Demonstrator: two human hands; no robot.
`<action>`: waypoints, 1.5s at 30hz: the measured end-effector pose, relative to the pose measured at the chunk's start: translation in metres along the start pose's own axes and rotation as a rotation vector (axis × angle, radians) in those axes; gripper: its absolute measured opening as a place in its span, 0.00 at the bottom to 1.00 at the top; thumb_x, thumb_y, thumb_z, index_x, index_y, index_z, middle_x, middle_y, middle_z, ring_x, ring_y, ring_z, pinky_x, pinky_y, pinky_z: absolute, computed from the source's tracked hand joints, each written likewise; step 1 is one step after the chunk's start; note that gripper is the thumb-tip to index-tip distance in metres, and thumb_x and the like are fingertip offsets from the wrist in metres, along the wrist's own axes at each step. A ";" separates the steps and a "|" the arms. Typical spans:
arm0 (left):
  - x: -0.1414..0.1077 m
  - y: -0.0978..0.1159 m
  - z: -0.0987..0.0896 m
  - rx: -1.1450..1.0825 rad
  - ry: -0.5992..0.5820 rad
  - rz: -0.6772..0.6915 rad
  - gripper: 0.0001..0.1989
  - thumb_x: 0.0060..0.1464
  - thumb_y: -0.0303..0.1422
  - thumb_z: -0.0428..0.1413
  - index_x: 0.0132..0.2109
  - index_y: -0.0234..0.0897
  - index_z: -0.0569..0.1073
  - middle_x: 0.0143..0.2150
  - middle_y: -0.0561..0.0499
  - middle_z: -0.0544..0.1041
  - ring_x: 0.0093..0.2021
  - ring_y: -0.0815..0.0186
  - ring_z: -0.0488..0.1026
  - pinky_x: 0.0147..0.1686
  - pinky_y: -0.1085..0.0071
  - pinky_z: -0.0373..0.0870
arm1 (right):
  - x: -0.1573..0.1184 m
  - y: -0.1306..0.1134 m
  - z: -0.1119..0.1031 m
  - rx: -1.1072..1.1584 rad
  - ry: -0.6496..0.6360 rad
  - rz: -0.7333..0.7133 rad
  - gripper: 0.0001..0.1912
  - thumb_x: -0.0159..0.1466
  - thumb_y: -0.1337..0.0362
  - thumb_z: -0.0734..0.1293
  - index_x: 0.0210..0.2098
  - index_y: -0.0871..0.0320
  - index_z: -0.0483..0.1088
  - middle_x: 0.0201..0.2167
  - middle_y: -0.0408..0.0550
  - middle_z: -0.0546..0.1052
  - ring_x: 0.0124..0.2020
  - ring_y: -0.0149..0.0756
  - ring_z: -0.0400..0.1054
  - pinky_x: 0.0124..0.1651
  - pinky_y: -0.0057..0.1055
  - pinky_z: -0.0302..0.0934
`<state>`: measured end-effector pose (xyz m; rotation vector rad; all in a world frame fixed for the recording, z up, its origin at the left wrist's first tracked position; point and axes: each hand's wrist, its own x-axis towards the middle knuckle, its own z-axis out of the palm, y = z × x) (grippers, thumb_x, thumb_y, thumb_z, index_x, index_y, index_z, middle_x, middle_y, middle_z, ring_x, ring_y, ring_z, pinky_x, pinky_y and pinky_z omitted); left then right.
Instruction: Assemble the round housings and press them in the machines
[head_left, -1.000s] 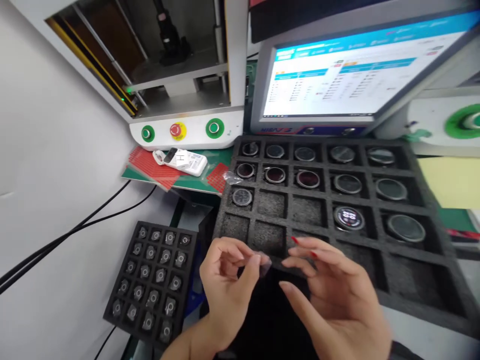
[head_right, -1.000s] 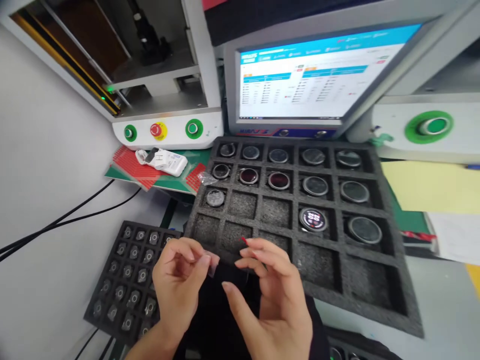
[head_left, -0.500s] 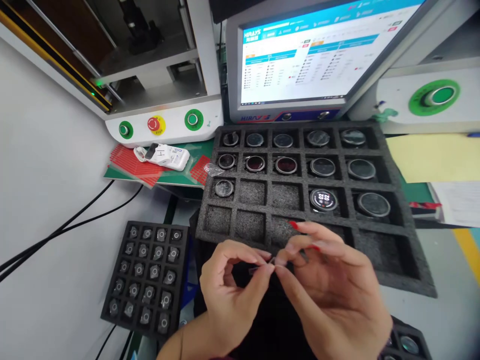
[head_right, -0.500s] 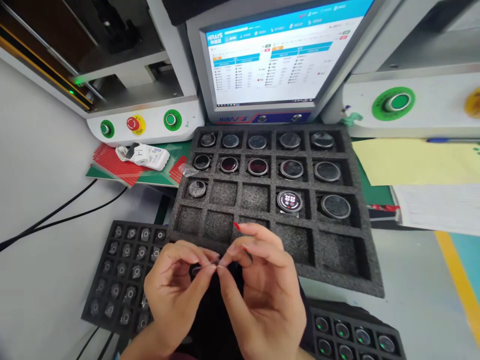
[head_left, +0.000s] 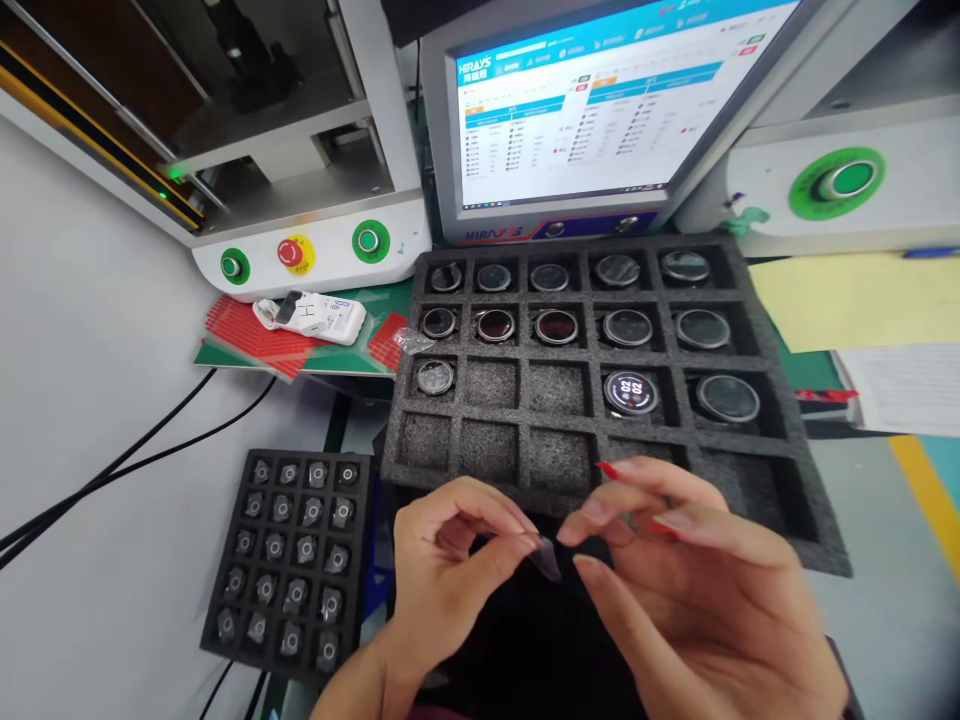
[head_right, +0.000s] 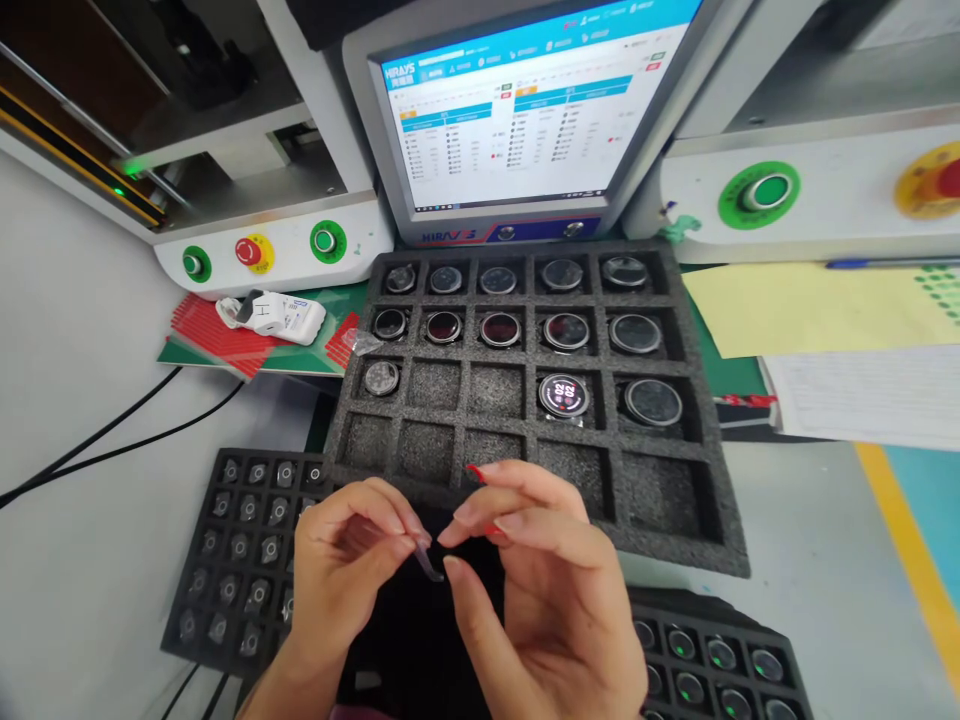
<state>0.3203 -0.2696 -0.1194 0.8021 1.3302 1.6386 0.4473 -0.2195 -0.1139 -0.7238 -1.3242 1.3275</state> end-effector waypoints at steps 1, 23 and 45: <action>0.000 0.000 0.000 -0.003 -0.001 -0.002 0.05 0.54 0.31 0.66 0.31 0.39 0.79 0.28 0.53 0.80 0.28 0.70 0.79 0.30 0.78 0.78 | 0.000 0.000 -0.001 -0.002 -0.007 0.004 0.22 0.60 0.83 0.64 0.46 0.52 0.67 0.47 0.50 0.69 0.40 0.37 0.71 0.35 0.33 0.74; 0.003 -0.002 -0.001 -0.033 -0.044 -0.074 0.07 0.49 0.22 0.67 0.31 0.40 0.81 0.28 0.56 0.81 0.29 0.73 0.78 0.31 0.83 0.75 | 0.000 0.003 0.003 0.119 0.002 0.106 0.23 0.62 0.81 0.65 0.47 0.46 0.70 0.44 0.48 0.72 0.40 0.36 0.67 0.36 0.32 0.69; 0.001 0.005 -0.019 0.160 0.074 0.098 0.10 0.53 0.18 0.60 0.32 0.38 0.79 0.31 0.55 0.79 0.29 0.74 0.76 0.28 0.82 0.75 | 0.016 0.008 -0.019 0.441 -0.067 0.690 0.19 0.53 0.67 0.80 0.41 0.44 0.78 0.49 0.49 0.76 0.36 0.32 0.68 0.29 0.22 0.70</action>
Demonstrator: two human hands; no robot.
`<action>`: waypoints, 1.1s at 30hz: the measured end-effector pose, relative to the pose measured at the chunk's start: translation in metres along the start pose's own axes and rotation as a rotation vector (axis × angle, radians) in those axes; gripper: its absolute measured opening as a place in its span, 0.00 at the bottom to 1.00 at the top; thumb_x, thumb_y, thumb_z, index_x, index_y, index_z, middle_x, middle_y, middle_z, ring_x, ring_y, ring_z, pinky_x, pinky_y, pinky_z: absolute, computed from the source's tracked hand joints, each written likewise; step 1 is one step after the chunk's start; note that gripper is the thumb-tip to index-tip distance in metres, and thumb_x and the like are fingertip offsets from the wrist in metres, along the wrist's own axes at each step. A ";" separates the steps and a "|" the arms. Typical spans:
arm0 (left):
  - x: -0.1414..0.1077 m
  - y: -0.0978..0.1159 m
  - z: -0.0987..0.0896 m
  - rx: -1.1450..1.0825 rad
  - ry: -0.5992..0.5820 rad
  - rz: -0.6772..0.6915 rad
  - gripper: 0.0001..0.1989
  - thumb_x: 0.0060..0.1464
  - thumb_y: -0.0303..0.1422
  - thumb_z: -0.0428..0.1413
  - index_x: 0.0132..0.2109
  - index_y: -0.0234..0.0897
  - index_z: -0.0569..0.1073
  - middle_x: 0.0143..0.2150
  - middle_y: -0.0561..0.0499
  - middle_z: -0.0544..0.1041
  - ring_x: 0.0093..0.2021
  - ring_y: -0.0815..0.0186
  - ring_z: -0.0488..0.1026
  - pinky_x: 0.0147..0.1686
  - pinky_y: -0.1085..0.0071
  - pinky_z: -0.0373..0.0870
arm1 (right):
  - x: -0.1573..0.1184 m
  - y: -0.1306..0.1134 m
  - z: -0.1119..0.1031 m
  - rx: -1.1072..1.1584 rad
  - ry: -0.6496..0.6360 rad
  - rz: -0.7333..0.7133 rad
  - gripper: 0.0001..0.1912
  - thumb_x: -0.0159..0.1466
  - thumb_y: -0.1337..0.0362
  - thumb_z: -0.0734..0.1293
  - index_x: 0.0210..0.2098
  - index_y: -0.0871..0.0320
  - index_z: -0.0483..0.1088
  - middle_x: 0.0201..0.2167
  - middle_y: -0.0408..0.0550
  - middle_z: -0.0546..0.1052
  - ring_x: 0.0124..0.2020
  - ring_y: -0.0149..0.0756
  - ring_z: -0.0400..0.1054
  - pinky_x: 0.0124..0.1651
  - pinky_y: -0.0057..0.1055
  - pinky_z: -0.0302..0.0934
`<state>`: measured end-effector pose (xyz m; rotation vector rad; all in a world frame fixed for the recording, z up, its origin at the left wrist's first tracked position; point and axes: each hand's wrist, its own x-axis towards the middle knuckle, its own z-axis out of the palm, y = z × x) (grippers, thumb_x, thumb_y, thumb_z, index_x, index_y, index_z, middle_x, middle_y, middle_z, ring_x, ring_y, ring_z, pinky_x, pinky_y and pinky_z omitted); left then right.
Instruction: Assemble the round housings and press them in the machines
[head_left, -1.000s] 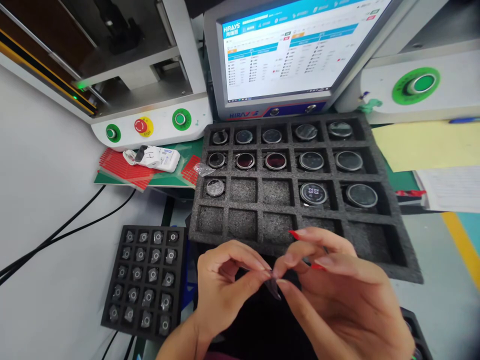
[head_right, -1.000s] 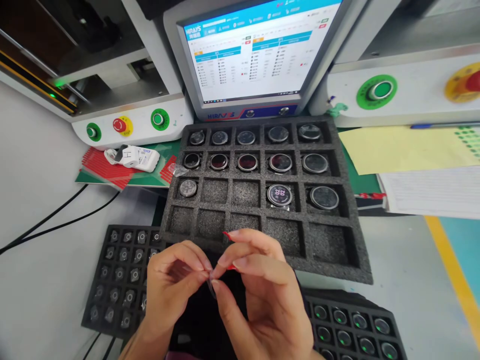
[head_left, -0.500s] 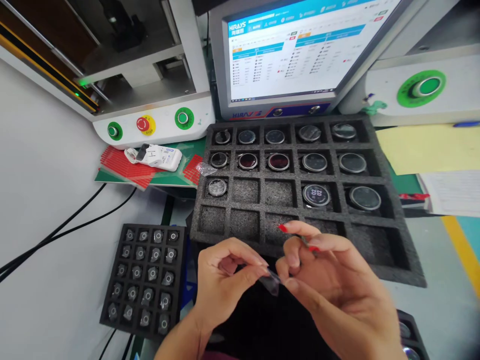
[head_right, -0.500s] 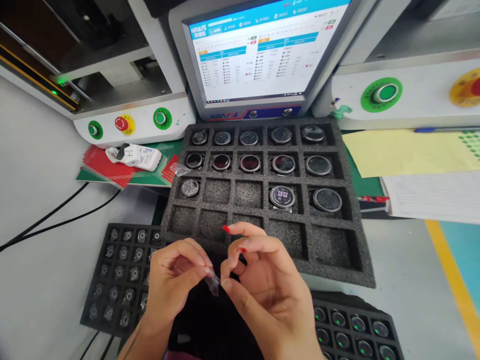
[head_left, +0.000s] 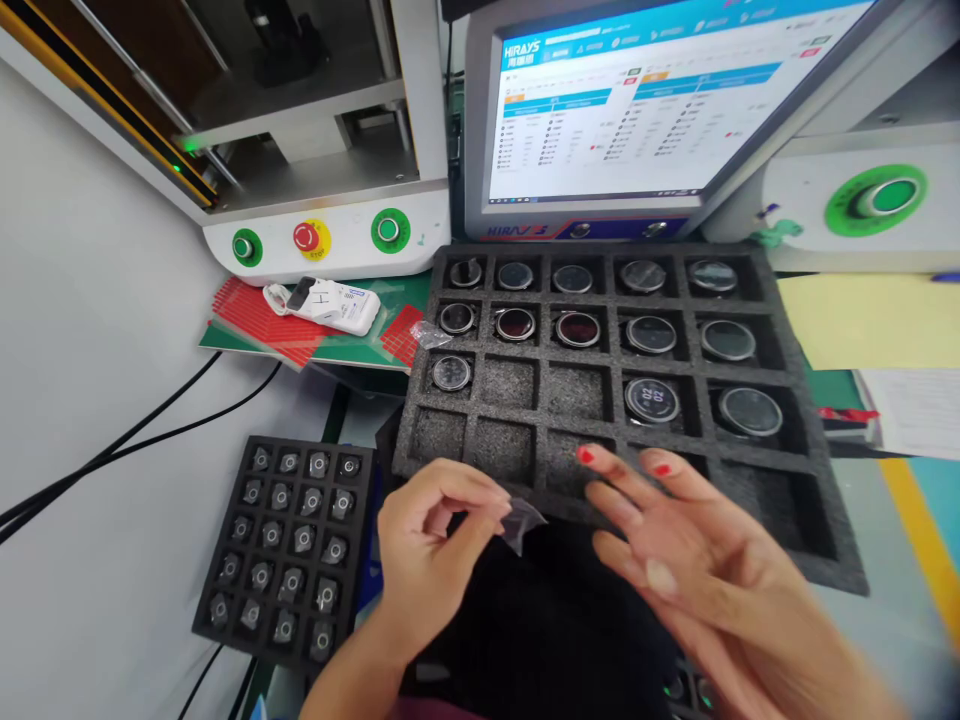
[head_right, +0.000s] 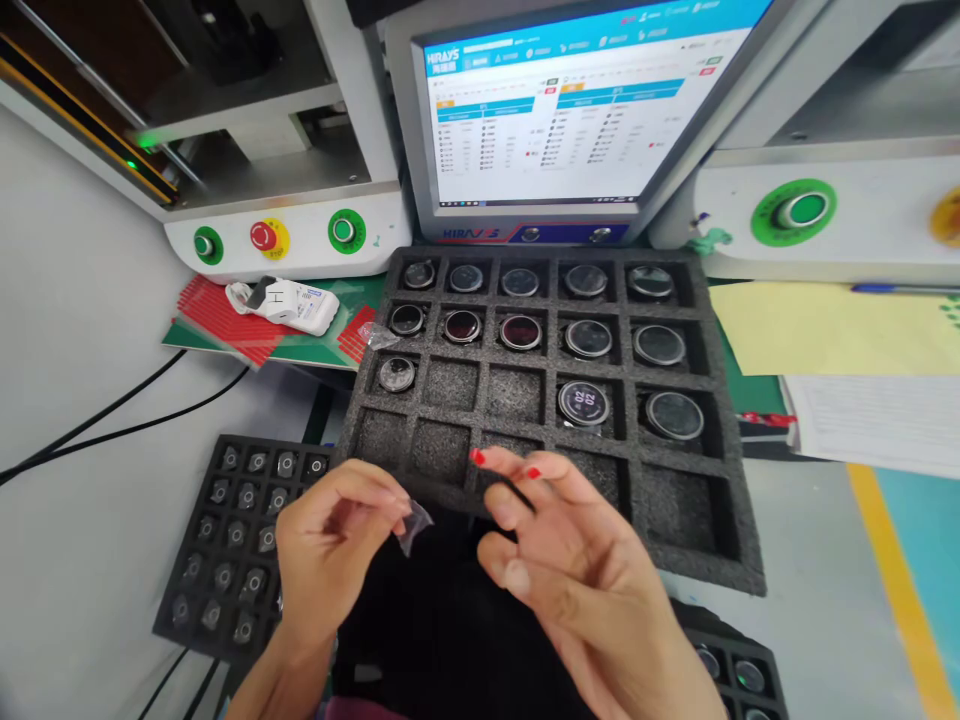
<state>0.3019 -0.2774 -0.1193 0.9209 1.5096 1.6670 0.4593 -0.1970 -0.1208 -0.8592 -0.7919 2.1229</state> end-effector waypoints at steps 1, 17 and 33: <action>0.000 0.000 -0.001 -0.024 0.036 -0.011 0.10 0.53 0.17 0.60 0.32 0.38 0.78 0.31 0.55 0.78 0.28 0.74 0.76 0.27 0.83 0.75 | 0.001 0.002 0.003 -0.014 0.066 -0.084 0.18 0.52 0.68 0.80 0.40 0.45 0.78 0.48 0.49 0.76 0.36 0.32 0.68 0.29 0.21 0.70; -0.005 0.000 0.004 0.056 0.012 0.001 0.09 0.51 0.18 0.62 0.34 0.39 0.77 0.32 0.55 0.78 0.32 0.74 0.76 0.34 0.83 0.75 | -0.008 0.028 0.023 -0.295 0.015 -0.341 0.23 0.61 0.78 0.70 0.47 0.45 0.71 0.58 0.47 0.64 0.46 0.33 0.69 0.43 0.30 0.75; 0.007 0.009 -0.020 0.400 -0.229 0.226 0.06 0.57 0.20 0.60 0.37 0.36 0.76 0.32 0.50 0.80 0.33 0.68 0.78 0.36 0.75 0.77 | 0.002 0.029 0.030 -0.337 0.069 -0.258 0.17 0.59 0.74 0.73 0.42 0.48 0.73 0.54 0.47 0.66 0.38 0.29 0.68 0.36 0.22 0.74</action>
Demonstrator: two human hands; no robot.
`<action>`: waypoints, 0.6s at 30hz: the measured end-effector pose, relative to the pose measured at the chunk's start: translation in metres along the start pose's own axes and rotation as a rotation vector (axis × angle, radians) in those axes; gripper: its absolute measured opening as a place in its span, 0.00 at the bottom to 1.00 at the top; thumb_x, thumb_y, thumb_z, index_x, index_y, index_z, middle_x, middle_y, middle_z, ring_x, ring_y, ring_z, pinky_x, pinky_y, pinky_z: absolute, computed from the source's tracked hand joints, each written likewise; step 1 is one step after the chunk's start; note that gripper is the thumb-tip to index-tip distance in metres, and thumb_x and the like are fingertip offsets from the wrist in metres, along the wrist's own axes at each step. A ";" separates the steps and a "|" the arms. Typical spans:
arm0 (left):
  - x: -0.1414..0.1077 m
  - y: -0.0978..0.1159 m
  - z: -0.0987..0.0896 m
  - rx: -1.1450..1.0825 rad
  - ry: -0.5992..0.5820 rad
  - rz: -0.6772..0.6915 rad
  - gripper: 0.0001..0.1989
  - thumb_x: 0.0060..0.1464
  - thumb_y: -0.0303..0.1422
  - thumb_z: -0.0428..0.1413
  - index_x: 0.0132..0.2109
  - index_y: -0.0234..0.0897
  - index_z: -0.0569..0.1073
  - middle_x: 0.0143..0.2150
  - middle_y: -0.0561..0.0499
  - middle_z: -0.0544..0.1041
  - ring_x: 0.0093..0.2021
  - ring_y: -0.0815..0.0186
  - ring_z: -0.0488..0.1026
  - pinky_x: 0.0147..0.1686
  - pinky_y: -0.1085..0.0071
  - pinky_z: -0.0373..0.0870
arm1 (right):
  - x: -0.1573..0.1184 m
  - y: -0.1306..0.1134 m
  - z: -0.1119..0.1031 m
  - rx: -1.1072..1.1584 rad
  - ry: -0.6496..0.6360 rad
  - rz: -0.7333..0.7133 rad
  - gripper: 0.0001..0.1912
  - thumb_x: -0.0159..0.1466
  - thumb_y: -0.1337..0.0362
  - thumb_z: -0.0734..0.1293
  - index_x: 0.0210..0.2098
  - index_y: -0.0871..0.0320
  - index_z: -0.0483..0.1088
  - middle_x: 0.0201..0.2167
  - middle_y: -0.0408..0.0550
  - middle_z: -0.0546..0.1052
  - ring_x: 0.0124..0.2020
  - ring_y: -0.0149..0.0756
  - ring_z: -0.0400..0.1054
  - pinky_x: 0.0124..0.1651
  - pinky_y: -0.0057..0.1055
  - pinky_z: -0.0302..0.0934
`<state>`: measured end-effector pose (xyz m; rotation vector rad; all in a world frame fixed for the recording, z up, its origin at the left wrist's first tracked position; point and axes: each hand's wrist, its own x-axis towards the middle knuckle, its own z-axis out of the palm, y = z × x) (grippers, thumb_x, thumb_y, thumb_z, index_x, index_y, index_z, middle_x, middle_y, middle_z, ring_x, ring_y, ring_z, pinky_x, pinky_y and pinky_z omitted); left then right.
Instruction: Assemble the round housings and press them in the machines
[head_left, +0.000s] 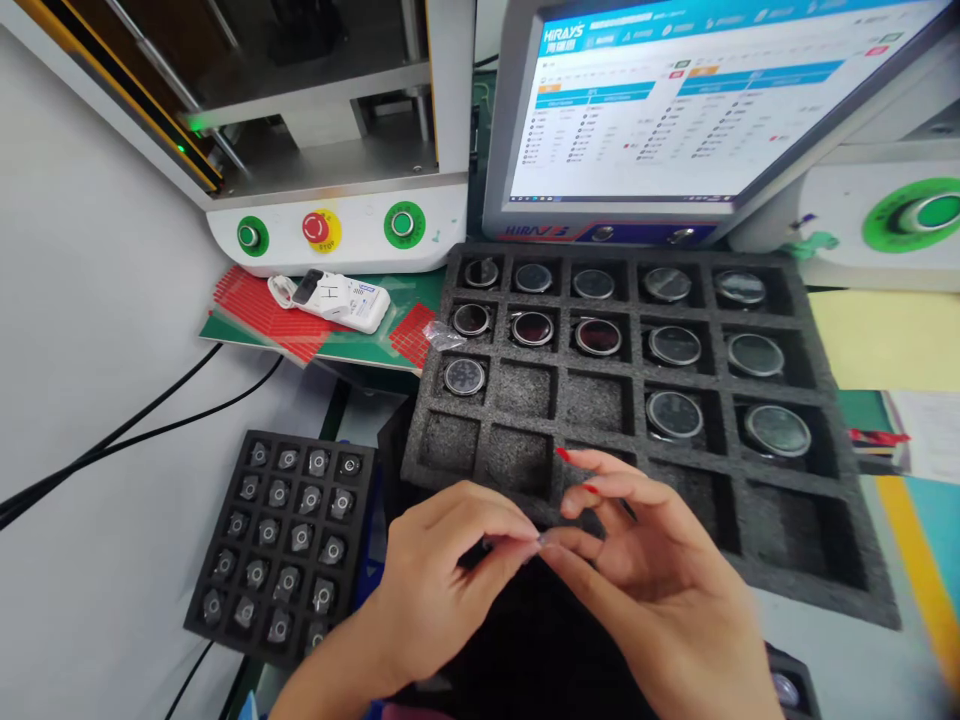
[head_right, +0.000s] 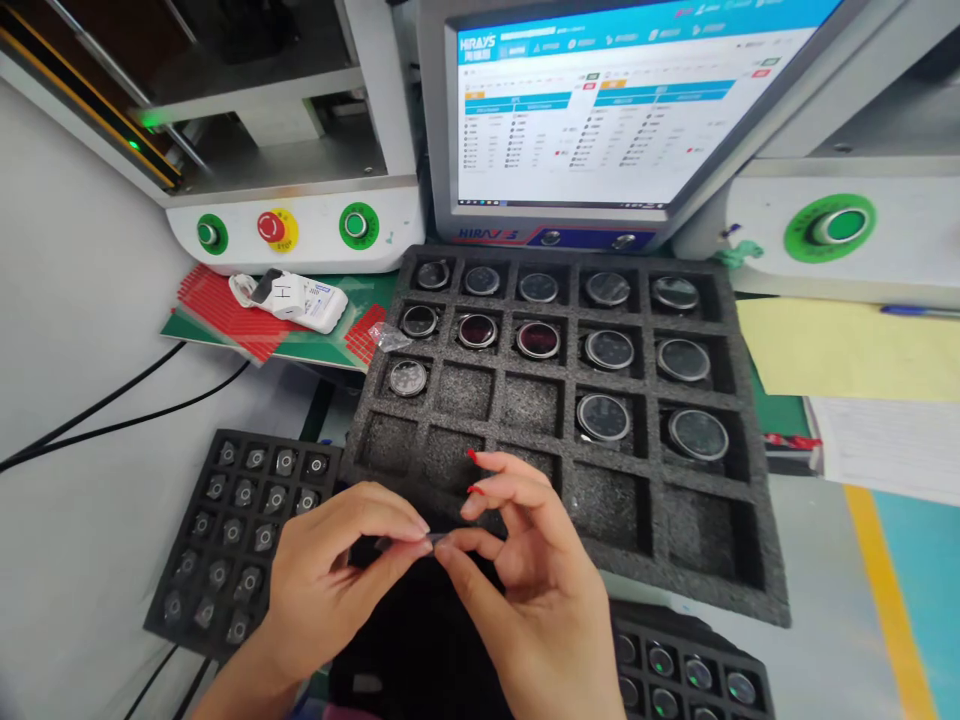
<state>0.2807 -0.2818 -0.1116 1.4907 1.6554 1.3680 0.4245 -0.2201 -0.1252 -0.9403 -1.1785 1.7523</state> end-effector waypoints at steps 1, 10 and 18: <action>-0.001 -0.001 -0.003 0.017 -0.002 0.002 0.07 0.57 0.20 0.60 0.36 0.36 0.76 0.32 0.50 0.80 0.33 0.68 0.78 0.36 0.76 0.77 | 0.000 0.001 0.002 -0.027 -0.005 -0.012 0.17 0.59 0.74 0.72 0.43 0.48 0.73 0.54 0.47 0.65 0.38 0.29 0.69 0.36 0.22 0.75; 0.006 -0.041 -0.025 -0.049 0.356 -0.387 0.03 0.51 0.26 0.62 0.30 0.36 0.80 0.27 0.54 0.77 0.24 0.71 0.76 0.25 0.80 0.73 | 0.039 0.033 0.050 -0.164 -0.035 -0.113 0.13 0.60 0.71 0.69 0.43 0.51 0.67 0.52 0.49 0.65 0.39 0.30 0.68 0.36 0.26 0.74; 0.044 -0.084 -0.037 -0.128 0.422 -0.501 0.03 0.45 0.29 0.64 0.27 0.34 0.80 0.28 0.52 0.76 0.18 0.75 0.69 0.17 0.80 0.64 | 0.077 0.052 0.080 -0.525 0.072 -0.288 0.14 0.60 0.71 0.62 0.46 0.56 0.67 0.53 0.56 0.63 0.42 0.40 0.67 0.41 0.42 0.74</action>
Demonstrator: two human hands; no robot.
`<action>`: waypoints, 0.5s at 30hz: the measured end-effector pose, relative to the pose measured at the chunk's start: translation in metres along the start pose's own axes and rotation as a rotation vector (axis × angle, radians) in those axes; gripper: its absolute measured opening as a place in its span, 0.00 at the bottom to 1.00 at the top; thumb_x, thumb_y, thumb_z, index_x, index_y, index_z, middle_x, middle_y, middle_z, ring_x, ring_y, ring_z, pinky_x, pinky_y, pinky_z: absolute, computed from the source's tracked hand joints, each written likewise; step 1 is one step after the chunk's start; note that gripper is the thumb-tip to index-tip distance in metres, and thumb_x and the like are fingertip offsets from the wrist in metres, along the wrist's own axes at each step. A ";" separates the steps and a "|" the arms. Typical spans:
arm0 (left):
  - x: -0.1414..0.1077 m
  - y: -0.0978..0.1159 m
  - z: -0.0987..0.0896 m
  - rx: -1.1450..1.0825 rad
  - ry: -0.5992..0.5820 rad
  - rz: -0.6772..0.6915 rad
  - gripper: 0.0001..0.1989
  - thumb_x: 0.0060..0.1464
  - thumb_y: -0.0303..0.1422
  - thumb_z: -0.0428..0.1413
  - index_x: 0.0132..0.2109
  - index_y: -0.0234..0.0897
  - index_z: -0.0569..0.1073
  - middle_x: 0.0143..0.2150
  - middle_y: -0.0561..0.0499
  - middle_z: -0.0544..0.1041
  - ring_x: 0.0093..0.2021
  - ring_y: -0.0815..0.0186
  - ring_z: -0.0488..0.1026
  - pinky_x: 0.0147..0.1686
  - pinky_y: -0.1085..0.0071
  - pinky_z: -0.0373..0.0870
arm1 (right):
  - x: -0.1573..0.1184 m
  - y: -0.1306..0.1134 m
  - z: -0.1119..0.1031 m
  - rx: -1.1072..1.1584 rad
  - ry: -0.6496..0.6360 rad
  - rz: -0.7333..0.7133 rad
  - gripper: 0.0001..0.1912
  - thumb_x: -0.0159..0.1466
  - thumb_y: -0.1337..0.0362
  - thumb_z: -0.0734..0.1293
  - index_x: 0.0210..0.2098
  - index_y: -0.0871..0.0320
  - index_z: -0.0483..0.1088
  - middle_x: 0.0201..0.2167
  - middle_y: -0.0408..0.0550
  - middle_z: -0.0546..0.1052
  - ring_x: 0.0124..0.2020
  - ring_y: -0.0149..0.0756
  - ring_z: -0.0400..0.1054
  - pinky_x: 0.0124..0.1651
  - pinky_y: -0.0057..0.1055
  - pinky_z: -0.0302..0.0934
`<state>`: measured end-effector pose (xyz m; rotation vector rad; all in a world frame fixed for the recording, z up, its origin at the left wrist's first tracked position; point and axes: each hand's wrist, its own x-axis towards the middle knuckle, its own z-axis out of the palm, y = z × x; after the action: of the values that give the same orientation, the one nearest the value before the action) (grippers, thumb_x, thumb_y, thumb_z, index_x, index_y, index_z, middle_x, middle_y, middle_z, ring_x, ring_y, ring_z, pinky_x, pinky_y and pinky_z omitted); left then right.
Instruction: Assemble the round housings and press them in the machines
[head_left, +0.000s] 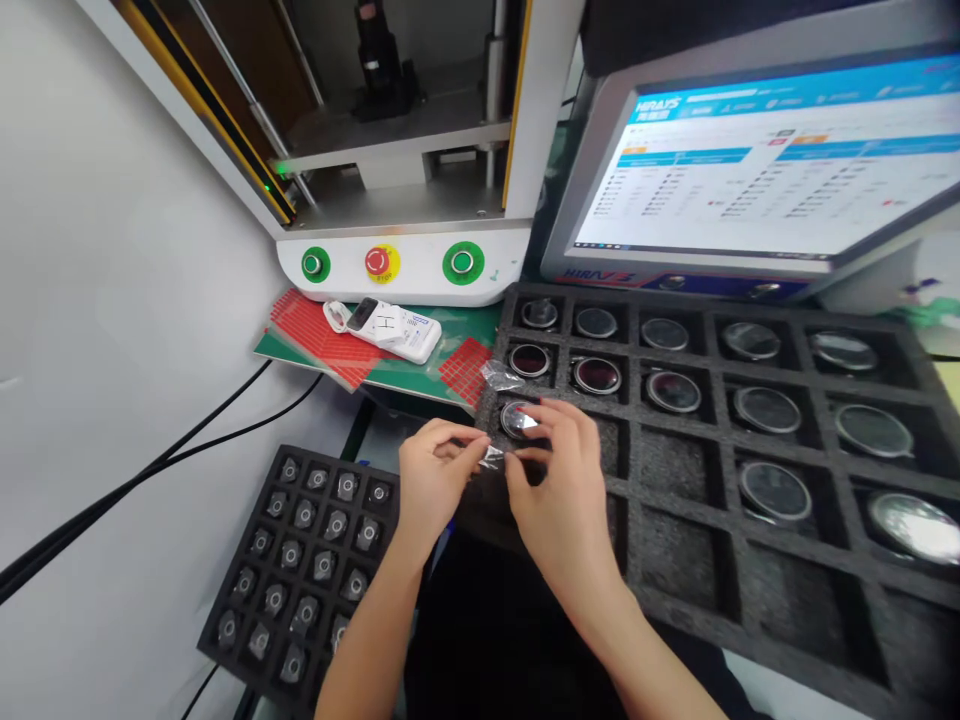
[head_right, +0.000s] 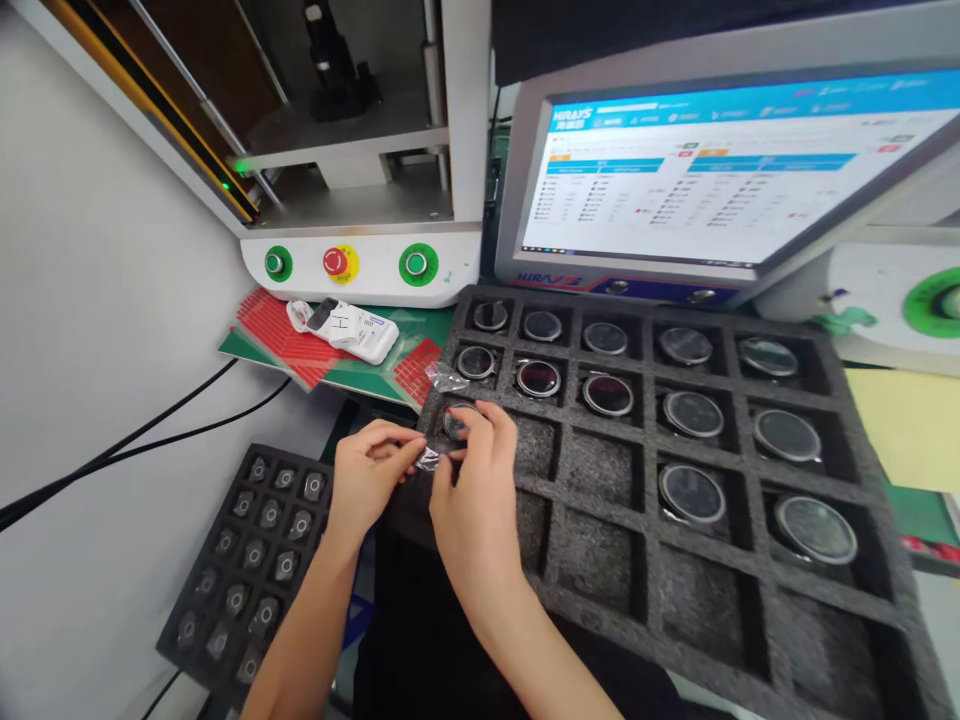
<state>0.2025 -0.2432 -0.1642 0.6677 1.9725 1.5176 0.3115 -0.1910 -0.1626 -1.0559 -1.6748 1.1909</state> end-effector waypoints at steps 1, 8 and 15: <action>0.003 -0.002 0.001 0.005 0.015 -0.003 0.03 0.45 0.29 0.64 0.26 0.34 0.80 0.28 0.53 0.75 0.16 0.77 0.66 0.16 0.80 0.60 | -0.001 -0.001 0.000 -0.035 0.028 -0.025 0.14 0.61 0.70 0.62 0.47 0.56 0.67 0.54 0.57 0.62 0.45 0.42 0.67 0.45 0.46 0.74; 0.005 -0.013 0.002 -0.026 0.050 -0.091 0.08 0.43 0.29 0.65 0.34 0.34 0.80 0.31 0.54 0.75 0.16 0.81 0.58 0.16 0.81 0.53 | -0.012 0.003 0.001 -0.009 -0.105 -0.211 0.14 0.66 0.70 0.62 0.50 0.54 0.65 0.57 0.57 0.61 0.57 0.44 0.65 0.49 0.44 0.76; -0.006 -0.057 -0.025 0.024 0.107 -0.238 0.11 0.61 0.36 0.55 0.44 0.33 0.75 0.36 0.50 0.78 0.21 0.75 0.69 0.20 0.79 0.65 | -0.017 0.001 -0.004 0.034 -0.138 -0.086 0.17 0.65 0.66 0.68 0.53 0.52 0.65 0.59 0.55 0.60 0.63 0.53 0.57 0.59 0.61 0.63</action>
<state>0.1863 -0.2778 -0.2141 0.3519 2.0689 1.4119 0.3209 -0.2057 -0.1648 -0.8896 -1.7810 1.2553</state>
